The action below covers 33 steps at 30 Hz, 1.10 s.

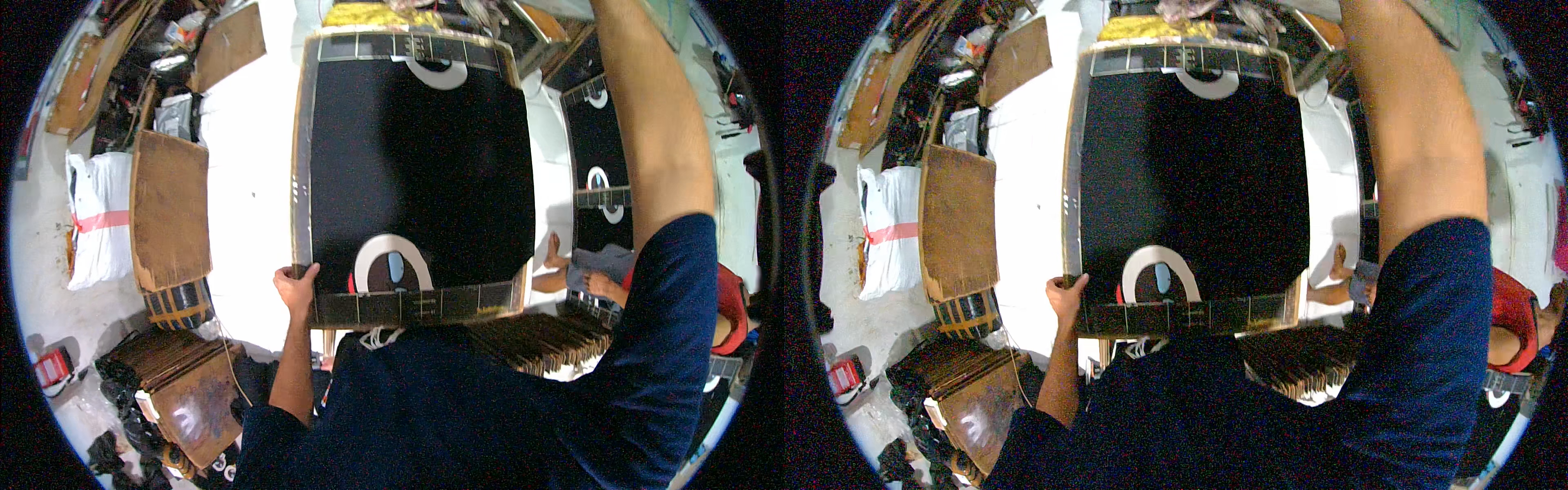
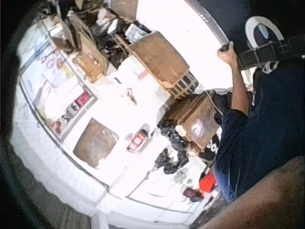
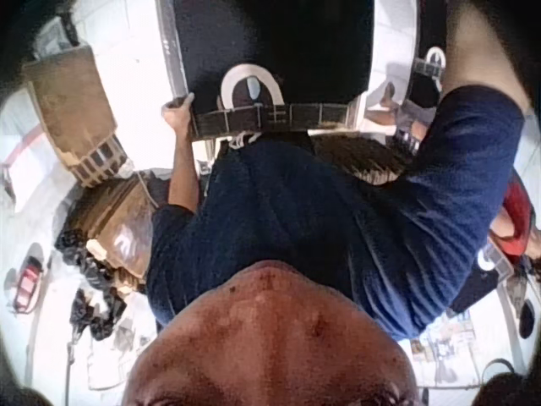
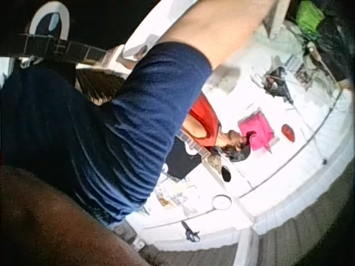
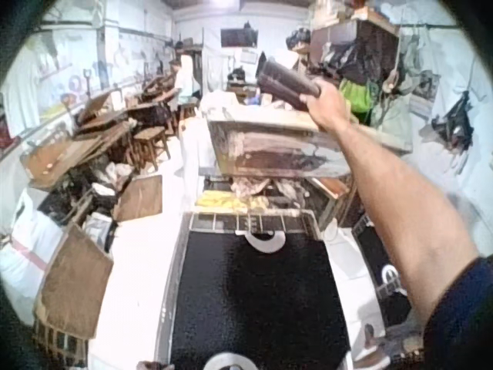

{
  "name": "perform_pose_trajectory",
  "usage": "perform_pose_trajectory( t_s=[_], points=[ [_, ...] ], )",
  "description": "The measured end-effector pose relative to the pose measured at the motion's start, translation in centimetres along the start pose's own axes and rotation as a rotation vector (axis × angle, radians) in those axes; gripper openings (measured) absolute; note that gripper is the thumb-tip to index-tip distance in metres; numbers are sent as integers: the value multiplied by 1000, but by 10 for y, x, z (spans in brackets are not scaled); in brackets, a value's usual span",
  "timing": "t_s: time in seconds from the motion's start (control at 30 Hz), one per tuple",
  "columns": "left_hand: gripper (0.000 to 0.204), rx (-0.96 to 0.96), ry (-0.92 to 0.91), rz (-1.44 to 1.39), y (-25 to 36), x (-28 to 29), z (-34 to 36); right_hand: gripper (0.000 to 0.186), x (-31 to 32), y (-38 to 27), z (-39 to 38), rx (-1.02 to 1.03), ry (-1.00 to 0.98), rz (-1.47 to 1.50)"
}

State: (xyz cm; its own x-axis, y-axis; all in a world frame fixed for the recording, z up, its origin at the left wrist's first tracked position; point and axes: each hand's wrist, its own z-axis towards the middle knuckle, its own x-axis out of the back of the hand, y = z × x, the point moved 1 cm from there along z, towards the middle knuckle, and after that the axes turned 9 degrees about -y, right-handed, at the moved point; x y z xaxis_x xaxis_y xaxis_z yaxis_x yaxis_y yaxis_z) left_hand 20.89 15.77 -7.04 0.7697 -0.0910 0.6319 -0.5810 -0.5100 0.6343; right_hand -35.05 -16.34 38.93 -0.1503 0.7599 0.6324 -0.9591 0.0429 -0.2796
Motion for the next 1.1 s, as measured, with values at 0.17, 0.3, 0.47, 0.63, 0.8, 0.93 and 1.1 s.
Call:
perform_pose_trajectory(
  t_s=[0.17,0.3,0.47,0.63,0.8,0.93,1.1],
  points=[
    [81,-37,87,103,6,-9,9,29,11,-5,-34,5,37,27],
    [81,-273,51,65,108,-15,18,28,8,-3,-81,33,107,37],
    [72,-583,-479,-1005,317,-28,8,28,-14,17,-178,227,204,48],
    [72,71,-469,-1586,375,-61,-8,22,-39,21,-316,97,7,99],
    [82,436,-470,-1496,289,-114,23,41,-84,42,-366,88,-288,16],
    [66,-100,59,-657,226,-146,32,46,-138,72,-341,72,-494,-20],
    [114,-826,67,417,208,-144,55,47,-204,93,-282,109,-594,-80]
  ],
)
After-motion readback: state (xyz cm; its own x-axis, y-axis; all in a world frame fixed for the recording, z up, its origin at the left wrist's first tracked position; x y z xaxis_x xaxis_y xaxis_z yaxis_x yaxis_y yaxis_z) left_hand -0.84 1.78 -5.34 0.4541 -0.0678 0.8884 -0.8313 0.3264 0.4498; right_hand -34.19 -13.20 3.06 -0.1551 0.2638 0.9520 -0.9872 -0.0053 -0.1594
